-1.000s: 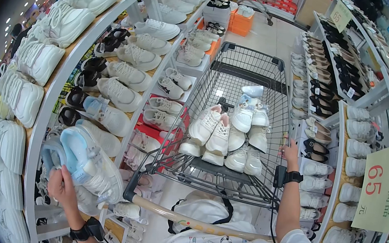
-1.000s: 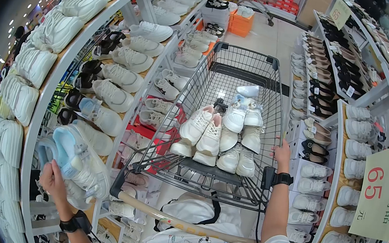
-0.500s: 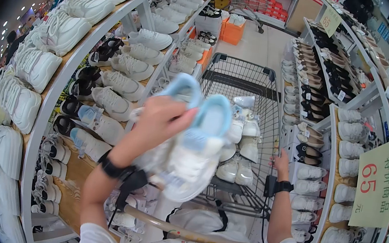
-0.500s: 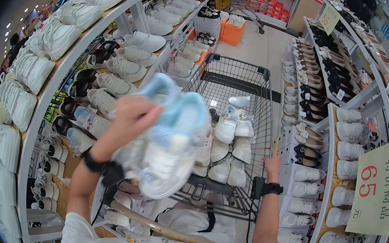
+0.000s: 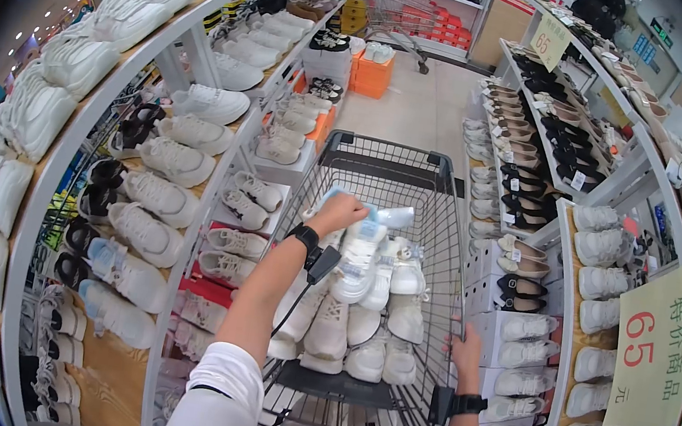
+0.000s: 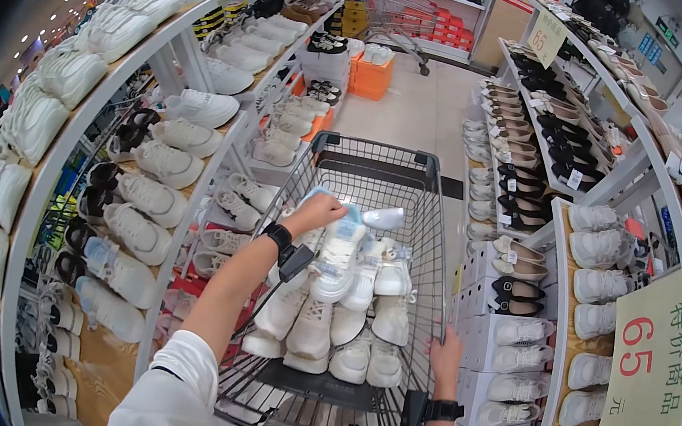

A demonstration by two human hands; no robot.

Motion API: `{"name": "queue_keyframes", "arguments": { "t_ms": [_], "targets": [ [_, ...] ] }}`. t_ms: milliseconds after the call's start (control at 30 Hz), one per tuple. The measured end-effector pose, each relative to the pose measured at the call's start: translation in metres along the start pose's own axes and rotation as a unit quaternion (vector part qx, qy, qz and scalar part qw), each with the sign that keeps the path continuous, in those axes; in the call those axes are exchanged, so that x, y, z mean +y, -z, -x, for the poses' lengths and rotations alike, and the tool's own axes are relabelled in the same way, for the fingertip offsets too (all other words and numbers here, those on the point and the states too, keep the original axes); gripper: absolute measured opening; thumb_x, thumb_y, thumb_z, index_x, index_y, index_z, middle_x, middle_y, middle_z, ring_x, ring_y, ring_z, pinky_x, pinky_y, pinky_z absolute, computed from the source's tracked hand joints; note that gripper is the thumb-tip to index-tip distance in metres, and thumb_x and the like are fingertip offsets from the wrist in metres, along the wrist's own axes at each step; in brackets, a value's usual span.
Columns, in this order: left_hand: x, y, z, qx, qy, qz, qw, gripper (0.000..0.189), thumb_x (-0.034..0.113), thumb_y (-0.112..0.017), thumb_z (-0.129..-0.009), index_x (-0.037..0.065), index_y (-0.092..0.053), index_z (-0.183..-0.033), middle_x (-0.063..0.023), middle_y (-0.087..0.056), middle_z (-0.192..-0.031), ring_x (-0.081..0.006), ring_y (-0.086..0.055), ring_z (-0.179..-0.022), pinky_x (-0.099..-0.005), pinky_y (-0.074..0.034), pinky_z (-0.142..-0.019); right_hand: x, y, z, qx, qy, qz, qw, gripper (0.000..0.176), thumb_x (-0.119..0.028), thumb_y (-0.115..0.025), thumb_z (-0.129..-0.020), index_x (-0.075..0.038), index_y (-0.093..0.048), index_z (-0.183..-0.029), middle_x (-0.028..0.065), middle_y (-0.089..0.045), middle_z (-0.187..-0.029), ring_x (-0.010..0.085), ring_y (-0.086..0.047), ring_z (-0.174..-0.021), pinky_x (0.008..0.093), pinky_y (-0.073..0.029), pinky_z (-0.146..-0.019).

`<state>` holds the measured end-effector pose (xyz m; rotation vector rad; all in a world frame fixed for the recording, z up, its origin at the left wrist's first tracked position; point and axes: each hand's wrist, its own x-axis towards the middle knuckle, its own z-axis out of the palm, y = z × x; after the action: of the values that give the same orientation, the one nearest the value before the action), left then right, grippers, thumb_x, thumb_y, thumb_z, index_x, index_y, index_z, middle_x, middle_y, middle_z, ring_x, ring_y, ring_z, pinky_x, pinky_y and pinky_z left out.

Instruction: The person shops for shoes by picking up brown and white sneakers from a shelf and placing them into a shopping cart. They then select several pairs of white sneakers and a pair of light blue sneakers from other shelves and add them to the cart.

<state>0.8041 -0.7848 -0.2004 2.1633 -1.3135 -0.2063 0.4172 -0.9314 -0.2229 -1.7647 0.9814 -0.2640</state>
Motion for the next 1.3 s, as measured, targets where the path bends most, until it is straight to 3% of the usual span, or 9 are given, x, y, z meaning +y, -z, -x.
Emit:
{"name": "queue_keyframes", "arguments": {
  "t_ms": [133,300,600,800,1000,1100,1133,1167,1300],
  "targets": [
    [-0.055,-0.042,0.028,0.071,0.088,-0.005,0.994,0.037,0.035,-0.055,-0.078,0.002,-0.062,-0.063,-0.0165,-0.059,-0.064,-0.0336,-0.056,-0.063,-0.0412,-0.044,-0.063,-0.004,-0.003,0.005,0.013,-0.012,-0.021,1.000,0.042,0.014,-0.038,-0.074,-0.005,-0.052,-0.110,0.0118,-0.056,-0.092,0.0156,-0.060,-0.070,0.0274,-0.051,-0.047],
    [-0.053,-0.044,0.061,0.130,0.156,-0.019,0.979,0.043,0.021,-0.064,-0.074,0.004,-0.048,-0.111,-0.0159,-0.040,-0.119,-0.0331,-0.038,-0.110,-0.0398,-0.035,-0.091,-0.002,-0.003,0.008,0.026,0.009,-0.018,0.999,0.040,0.012,-0.038,-0.075,-0.004,-0.051,-0.110,0.0120,-0.058,-0.085,0.0153,-0.059,-0.062,0.0267,-0.049,-0.044],
    [0.022,0.018,0.149,0.264,0.086,-0.109,0.955,0.036,0.010,-0.060,-0.074,0.003,-0.050,-0.108,-0.0170,-0.041,-0.122,-0.0364,-0.038,-0.113,-0.0420,-0.032,-0.094,-0.001,0.001,0.006,-0.011,-0.027,-0.021,0.999,0.041,0.008,-0.044,-0.073,-0.007,-0.052,-0.111,0.0105,-0.057,-0.072,0.0158,-0.060,-0.060,0.0265,-0.049,-0.047],
    [0.032,0.069,0.224,0.108,0.376,-0.093,0.915,0.052,0.038,-0.051,-0.081,0.002,-0.043,-0.117,-0.0222,-0.059,-0.089,-0.0365,-0.058,-0.083,-0.0469,-0.045,-0.072,0.010,0.003,0.003,-0.002,-0.021,-0.042,0.999,0.042,0.003,-0.047,-0.069,-0.010,-0.052,-0.109,0.0069,-0.052,-0.059,0.0142,-0.051,-0.042,0.0264,-0.043,-0.037],
    [0.048,0.053,0.277,0.094,0.390,-0.048,0.915,0.041,0.037,-0.047,-0.084,0.000,-0.055,-0.102,-0.0213,-0.059,-0.095,-0.0353,-0.057,-0.089,-0.0444,-0.044,-0.077,0.036,0.001,-0.014,0.000,-0.018,-0.035,0.999,0.028,-0.009,-0.051,-0.078,-0.006,-0.052,-0.106,0.0127,-0.055,-0.070,0.0156,-0.054,-0.045,0.0264,-0.042,-0.033],
    [0.035,0.039,0.285,0.130,0.357,-0.040,0.924,0.034,0.033,-0.049,-0.082,0.003,-0.055,-0.096,-0.0195,-0.060,-0.092,-0.0350,-0.057,-0.086,-0.0453,-0.044,-0.074,0.139,0.014,-0.115,0.158,0.371,0.352,0.844,0.030,-0.024,-0.054,-0.080,0.001,-0.054,-0.098,0.0184,-0.058,-0.074,0.0263,-0.060,-0.058,0.0356,-0.049,-0.045],
    [0.027,0.032,0.287,0.139,0.348,-0.031,0.927,0.033,0.033,-0.049,-0.082,0.003,-0.055,-0.095,-0.0194,-0.060,-0.091,-0.0349,-0.057,-0.086,-0.0451,-0.045,-0.074,0.112,0.021,-0.109,0.087,0.269,0.392,0.875,0.041,-0.033,-0.054,-0.081,0.007,-0.053,-0.094,0.0229,-0.059,-0.077,0.0373,-0.059,-0.074,0.0436,-0.048,-0.066],
    [0.020,0.026,0.290,0.142,0.346,-0.038,0.927,0.033,0.032,-0.050,-0.081,0.003,-0.055,-0.095,-0.0194,-0.060,-0.090,-0.0352,-0.057,-0.086,-0.0453,-0.045,-0.074,0.015,0.018,-0.047,-0.077,-0.054,0.152,0.984,0.046,-0.035,-0.053,-0.081,0.007,-0.053,-0.098,0.0237,-0.059,-0.077,0.0433,-0.055,-0.084,0.0456,-0.042,-0.079],
    [0.046,0.030,0.304,0.173,0.337,-0.064,0.923,0.028,0.028,-0.053,-0.078,0.002,-0.059,-0.085,-0.0196,-0.061,-0.083,-0.0350,-0.058,-0.080,-0.0445,-0.046,-0.070,0.040,0.007,-0.080,0.014,0.030,0.227,0.973,0.037,-0.030,-0.051,-0.081,0.004,-0.055,-0.096,0.0239,-0.059,-0.082,0.0405,-0.056,-0.085,0.0446,-0.043,-0.075]
  ]
}}
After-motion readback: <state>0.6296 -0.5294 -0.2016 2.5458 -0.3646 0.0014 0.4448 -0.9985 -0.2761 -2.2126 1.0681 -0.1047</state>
